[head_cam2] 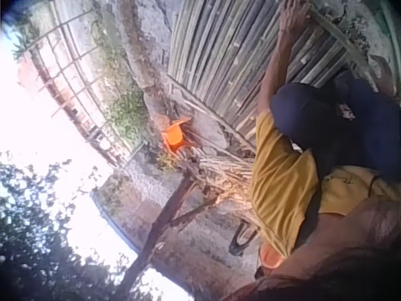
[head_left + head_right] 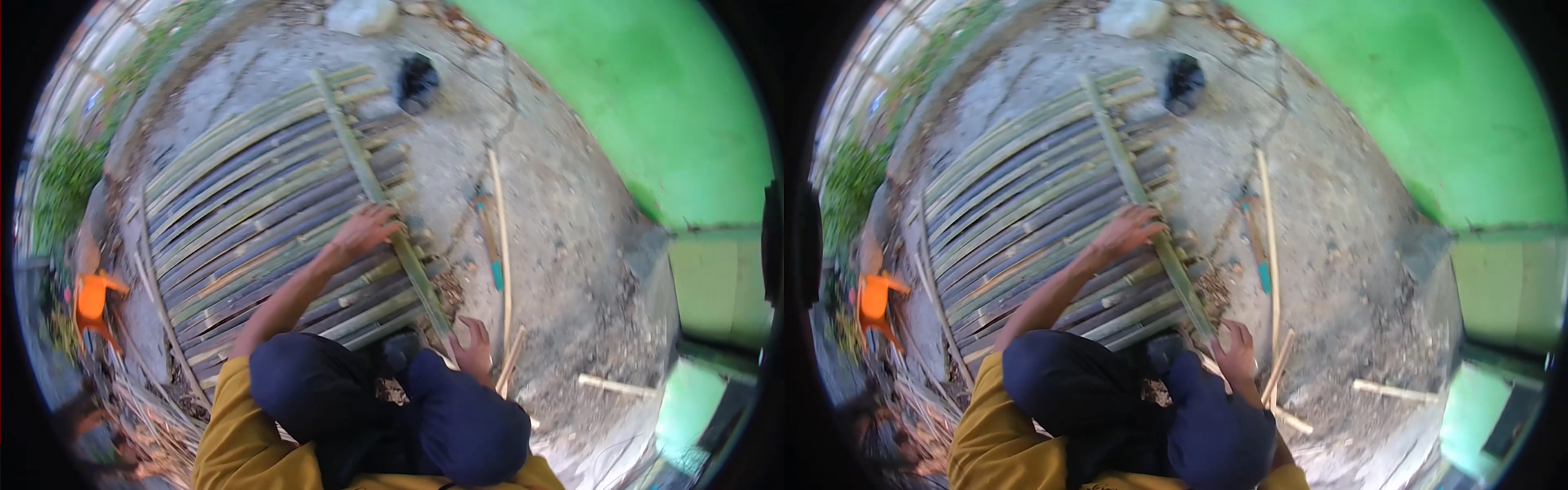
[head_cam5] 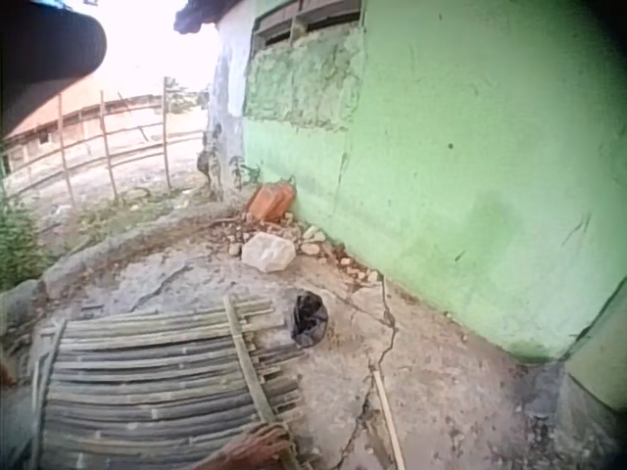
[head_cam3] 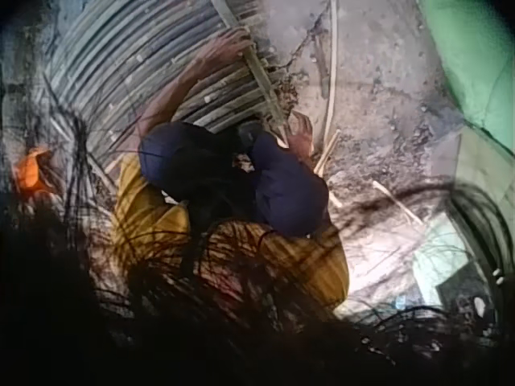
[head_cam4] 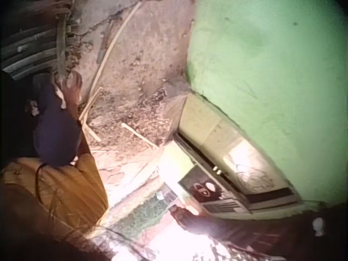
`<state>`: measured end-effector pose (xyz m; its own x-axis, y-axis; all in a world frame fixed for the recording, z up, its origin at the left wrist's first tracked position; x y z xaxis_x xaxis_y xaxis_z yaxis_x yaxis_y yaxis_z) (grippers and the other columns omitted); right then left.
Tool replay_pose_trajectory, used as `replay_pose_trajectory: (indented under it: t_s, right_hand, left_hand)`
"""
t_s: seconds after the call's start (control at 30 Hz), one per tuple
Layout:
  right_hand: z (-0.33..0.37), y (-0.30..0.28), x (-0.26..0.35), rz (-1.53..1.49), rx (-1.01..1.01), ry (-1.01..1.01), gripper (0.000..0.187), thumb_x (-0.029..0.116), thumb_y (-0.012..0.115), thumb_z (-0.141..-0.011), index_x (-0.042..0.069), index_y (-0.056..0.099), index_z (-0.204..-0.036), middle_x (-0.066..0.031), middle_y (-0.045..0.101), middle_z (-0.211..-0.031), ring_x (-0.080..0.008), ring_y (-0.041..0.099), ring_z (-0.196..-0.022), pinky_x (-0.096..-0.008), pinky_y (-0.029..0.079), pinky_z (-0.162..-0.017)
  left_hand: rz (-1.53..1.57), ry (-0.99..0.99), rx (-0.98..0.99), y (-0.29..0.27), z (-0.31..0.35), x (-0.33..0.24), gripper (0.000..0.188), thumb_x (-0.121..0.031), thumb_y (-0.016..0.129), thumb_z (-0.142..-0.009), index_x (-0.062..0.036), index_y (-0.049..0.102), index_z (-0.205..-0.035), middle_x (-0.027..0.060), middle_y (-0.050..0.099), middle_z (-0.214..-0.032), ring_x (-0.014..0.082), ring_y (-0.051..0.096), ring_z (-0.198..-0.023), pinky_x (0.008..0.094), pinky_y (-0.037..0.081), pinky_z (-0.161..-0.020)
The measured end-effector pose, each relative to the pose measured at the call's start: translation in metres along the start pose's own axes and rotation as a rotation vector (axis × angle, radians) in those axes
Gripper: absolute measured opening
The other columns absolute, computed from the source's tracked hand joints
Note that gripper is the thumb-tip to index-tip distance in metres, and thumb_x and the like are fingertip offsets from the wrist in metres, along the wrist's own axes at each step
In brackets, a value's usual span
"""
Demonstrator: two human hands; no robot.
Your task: The person arranges bamboo sticks on the ground, aligns a bamboo strip across them, and secures the pieces together by hammering nails with a hammer.
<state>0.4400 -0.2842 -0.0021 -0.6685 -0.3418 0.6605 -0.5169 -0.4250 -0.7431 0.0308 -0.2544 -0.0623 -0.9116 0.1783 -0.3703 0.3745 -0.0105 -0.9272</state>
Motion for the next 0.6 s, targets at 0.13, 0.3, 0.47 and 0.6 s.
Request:
replay_pose_trajectory:
  t_s: [0.13, 0.3, 0.47, 0.6]
  right_hand:
    - [-0.030, 0.008, 0.005, -0.032, 0.023, -0.057, 0.051, 0.019, 0.083, -0.083, 0.006, 0.065, -0.128, -0.0141, 0.065, -0.117, -0.0332, 0.065, -0.108, -0.0430, 0.054, -0.095]
    - [-0.049, 0.037, 0.016, -0.013, 0.129, -0.036, 0.057, 0.022, 0.086, -0.079, 0.007, 0.063, -0.130, -0.0127, 0.064, -0.114, -0.0292, 0.066, -0.099, -0.0416, 0.055, -0.088]
    - [-0.043, 0.037, 0.008, 0.033, 0.143, -0.044, 0.058, 0.024, 0.087, -0.078, 0.009, 0.064, -0.129, -0.0109, 0.067, -0.108, -0.0283, 0.068, -0.090, -0.0412, 0.057, -0.081]
    - [-0.026, 0.031, -0.007, 0.028, 0.127, -0.052, 0.058, 0.025, 0.087, -0.077, 0.008, 0.065, -0.128, -0.0111, 0.067, -0.104, -0.0279, 0.069, -0.089, -0.0408, 0.057, -0.080]
  left_hand:
    - [0.000, 0.048, -0.035, 0.018, -0.007, -0.006, 0.047, -0.026, 0.072, -0.093, -0.0221, 0.063, -0.138, 0.0135, 0.053, -0.149, 0.0359, 0.045, -0.145, 0.0487, 0.037, -0.122]
    - [-0.033, 0.032, -0.059, 0.011, 0.003, -0.004, 0.048, -0.029, 0.071, -0.093, -0.0204, 0.059, -0.139, 0.0142, 0.053, -0.148, 0.0359, 0.044, -0.145, 0.0488, 0.037, -0.122]
    - [0.013, 0.090, -0.039, 0.014, 0.003, -0.010, 0.047, -0.030, 0.071, -0.093, -0.0171, 0.058, -0.137, 0.0148, 0.054, -0.141, 0.0347, 0.048, -0.141, 0.0482, 0.038, -0.119]
    - [0.021, 0.128, -0.079, 0.014, 0.001, -0.031, 0.047, -0.029, 0.072, -0.091, -0.0151, 0.058, -0.134, 0.0150, 0.053, -0.139, 0.0342, 0.051, -0.134, 0.0479, 0.041, -0.113]
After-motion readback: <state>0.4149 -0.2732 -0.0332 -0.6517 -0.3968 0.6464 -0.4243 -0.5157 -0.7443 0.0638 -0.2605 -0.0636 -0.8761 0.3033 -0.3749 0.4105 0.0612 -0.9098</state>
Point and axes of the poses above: each hand's wrist, its own z-axis away from the middle knuckle, its own y-axis out of the palm, x = y × z, the point moved 1 cm from there along -z, towards the middle knuckle
